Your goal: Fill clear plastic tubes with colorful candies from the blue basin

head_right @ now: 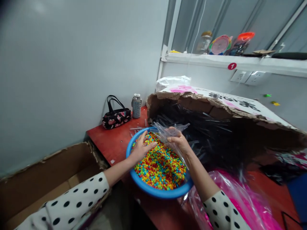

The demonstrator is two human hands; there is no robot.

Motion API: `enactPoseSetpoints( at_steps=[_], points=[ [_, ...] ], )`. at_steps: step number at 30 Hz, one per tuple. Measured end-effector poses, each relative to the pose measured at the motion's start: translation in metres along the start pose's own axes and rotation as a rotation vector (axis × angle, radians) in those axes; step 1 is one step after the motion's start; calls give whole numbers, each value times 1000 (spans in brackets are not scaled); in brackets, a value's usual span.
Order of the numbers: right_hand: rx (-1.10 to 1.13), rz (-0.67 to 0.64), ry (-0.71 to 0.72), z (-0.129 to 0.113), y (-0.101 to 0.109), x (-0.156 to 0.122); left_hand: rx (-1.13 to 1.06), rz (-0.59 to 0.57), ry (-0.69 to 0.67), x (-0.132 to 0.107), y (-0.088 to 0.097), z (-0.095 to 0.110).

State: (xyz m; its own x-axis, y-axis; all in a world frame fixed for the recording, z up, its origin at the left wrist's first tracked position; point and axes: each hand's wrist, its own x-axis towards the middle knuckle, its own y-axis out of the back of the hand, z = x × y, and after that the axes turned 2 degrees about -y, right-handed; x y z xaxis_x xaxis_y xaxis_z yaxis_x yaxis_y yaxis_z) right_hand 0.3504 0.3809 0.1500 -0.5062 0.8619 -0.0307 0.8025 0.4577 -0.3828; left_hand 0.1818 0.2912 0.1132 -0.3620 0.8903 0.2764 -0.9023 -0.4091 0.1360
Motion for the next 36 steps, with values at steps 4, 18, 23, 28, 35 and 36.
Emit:
enactPoseSetpoints(
  at_steps=[4,18,23,28,35,36],
  points=[
    [43,6,-18,6,-5,-1,137,116,-224,-1,3,13],
    [121,88,110,20,-9,4,-80,21,7,10,-49,11],
    [174,76,54,21,0,8,498,43,-542,16,-18,16],
    [229,47,51,22,0,10,1092,-338,-1046,34,0,27],
    [247,104,32,22,6,12,1180,-422,-1192,41,-20,17],
    [243,108,24,23,7,12,1184,-413,-1187,38,-24,13]
  ],
)
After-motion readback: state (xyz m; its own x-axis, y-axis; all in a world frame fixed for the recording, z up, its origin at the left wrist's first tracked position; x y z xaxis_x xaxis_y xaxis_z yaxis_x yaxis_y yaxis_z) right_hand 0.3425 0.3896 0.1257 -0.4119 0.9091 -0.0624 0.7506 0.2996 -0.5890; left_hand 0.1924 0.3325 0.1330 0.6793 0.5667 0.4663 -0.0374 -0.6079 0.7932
